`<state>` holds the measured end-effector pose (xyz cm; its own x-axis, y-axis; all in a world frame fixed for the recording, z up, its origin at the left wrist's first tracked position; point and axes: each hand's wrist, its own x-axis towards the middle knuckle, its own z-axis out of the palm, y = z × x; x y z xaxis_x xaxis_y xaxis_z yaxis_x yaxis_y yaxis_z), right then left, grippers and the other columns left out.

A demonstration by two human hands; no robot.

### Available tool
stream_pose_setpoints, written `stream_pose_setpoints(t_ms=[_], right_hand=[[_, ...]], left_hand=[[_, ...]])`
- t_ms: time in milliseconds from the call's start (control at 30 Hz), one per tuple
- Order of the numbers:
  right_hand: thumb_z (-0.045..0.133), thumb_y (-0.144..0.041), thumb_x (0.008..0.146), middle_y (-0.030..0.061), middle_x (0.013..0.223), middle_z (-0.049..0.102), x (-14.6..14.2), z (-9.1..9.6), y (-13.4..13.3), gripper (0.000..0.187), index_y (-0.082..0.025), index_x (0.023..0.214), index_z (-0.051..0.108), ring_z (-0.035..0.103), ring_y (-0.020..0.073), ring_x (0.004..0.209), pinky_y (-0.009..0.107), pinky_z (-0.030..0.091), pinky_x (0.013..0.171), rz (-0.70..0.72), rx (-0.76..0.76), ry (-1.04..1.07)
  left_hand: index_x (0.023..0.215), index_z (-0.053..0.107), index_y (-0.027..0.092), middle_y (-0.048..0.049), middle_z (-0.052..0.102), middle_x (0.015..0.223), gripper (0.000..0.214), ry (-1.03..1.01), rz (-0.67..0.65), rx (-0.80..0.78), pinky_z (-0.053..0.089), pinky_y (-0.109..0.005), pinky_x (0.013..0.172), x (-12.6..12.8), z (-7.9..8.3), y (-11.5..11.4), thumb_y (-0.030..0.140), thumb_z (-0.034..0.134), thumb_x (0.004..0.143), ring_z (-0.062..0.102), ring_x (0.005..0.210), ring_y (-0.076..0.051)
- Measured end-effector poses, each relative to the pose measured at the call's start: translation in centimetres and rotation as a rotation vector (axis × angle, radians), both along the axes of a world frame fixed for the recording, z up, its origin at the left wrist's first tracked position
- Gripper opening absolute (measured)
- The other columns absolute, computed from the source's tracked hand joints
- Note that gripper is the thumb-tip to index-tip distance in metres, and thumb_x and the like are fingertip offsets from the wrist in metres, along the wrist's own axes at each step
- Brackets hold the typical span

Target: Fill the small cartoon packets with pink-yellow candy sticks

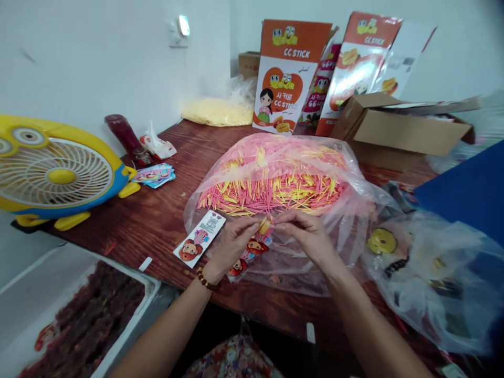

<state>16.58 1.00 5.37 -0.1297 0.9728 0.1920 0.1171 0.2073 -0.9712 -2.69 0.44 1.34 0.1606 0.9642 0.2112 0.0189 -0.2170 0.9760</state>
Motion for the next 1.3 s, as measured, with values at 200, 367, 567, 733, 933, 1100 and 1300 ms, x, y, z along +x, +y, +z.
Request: stream_pose_setpoints(t_ms=[200, 367, 567, 733, 933, 1100, 1300], right_hand=[[0.075, -0.029, 0.075, 0.0011, 0.075, 0.069, -0.4, 0.4, 0.8, 0.007, -0.023, 0.071, 0.073, 0.061, 0.0172, 0.072, 0.031, 0.047, 0.069, -0.012, 0.086, -0.017], [0.077, -0.031, 0.07, 0.0001, 0.07, 0.069, -0.7, -0.4, 1.4, 0.012, -0.022, 0.069, 0.071, 0.061, 0.0158, 0.065, 0.029, 0.047, 0.063, -0.004, -0.054, 0.084], [0.081, -0.039, 0.065, -0.0033, 0.057, 0.061, -1.0, -1.8, 2.1, 0.025, -0.02, 0.064, 0.065, 0.054, 0.012, 0.05, 0.026, 0.047, 0.05, -0.037, -0.246, 0.212], [0.08, -0.04, 0.067, -0.0017, 0.063, 0.066, -1.3, -2.6, 1.9, 0.025, -0.021, 0.068, 0.065, 0.06, 0.0141, 0.056, 0.027, 0.051, 0.053, -0.008, -0.267, 0.218], [0.081, -0.039, 0.067, -0.0039, 0.069, 0.067, -1.7, -3.4, 1.7, 0.028, -0.022, 0.08, 0.065, 0.062, 0.0131, 0.059, 0.025, 0.051, 0.053, 0.113, -0.322, 0.223], [0.078, -0.04, 0.069, -0.0047, 0.062, 0.062, -2.4, -4.0, 1.6, 0.027, -0.02, 0.07, 0.061, 0.058, 0.0114, 0.053, 0.024, 0.047, 0.05, 0.132, -0.315, 0.152], [0.073, -0.038, 0.072, -0.0049, 0.057, 0.061, -3.1, -4.1, 2.8, 0.022, -0.02, 0.069, 0.061, 0.055, 0.0098, 0.049, 0.022, 0.045, 0.048, 0.105, -0.255, 0.057]], left_hand=[[0.098, 0.076, 0.02, -0.0065, 0.074, 0.106, 0.019, 0.04, 0.083, 0.138, 0.05, -0.031, 0.092, 0.3, 0.1, 0.0, 0.026, 0.06, 0.09, 0.066, 0.1, -0.019], [0.096, 0.077, 0.019, -0.0066, 0.076, 0.102, 0.021, -0.054, 0.114, -0.015, 0.051, -0.031, 0.087, 0.3, -0.1, -0.1, 0.03, 0.062, 0.089, 0.067, 0.095, -0.02], [0.097, 0.076, 0.016, -0.0051, 0.076, 0.094, 0.03, -0.314, -0.067, -0.384, 0.052, -0.029, 0.078, -0.4, -0.6, 0.1, 0.035, 0.078, 0.075, 0.067, 0.082, -0.017], [0.087, 0.072, 0.014, -0.0011, 0.071, 0.08, 0.03, -0.28, -0.154, -0.52, 0.047, -0.024, 0.067, -1.0, -0.7, -0.2, 0.033, 0.084, 0.066, 0.06, 0.066, -0.011], [0.082, 0.072, 0.013, 0.0012, 0.066, 0.072, 0.027, -0.191, -0.089, -0.41, 0.042, -0.022, 0.061, -1.5, -2.1, 0.0, 0.036, 0.081, 0.07, 0.054, 0.063, -0.01], [0.088, 0.073, 0.013, -0.0009, 0.07, 0.079, 0.029, -0.198, -0.123, -0.429, 0.046, -0.025, 0.068, -1.6, -2.5, -0.2, 0.036, 0.08, 0.071, 0.059, 0.069, -0.012], [0.08, 0.071, 0.014, -0.0003, 0.069, 0.074, 0.029, -0.106, -0.111, -0.444, 0.047, -0.025, 0.063, -2.9, -1.9, 0.3, 0.035, 0.084, 0.065, 0.059, 0.064, -0.012]])
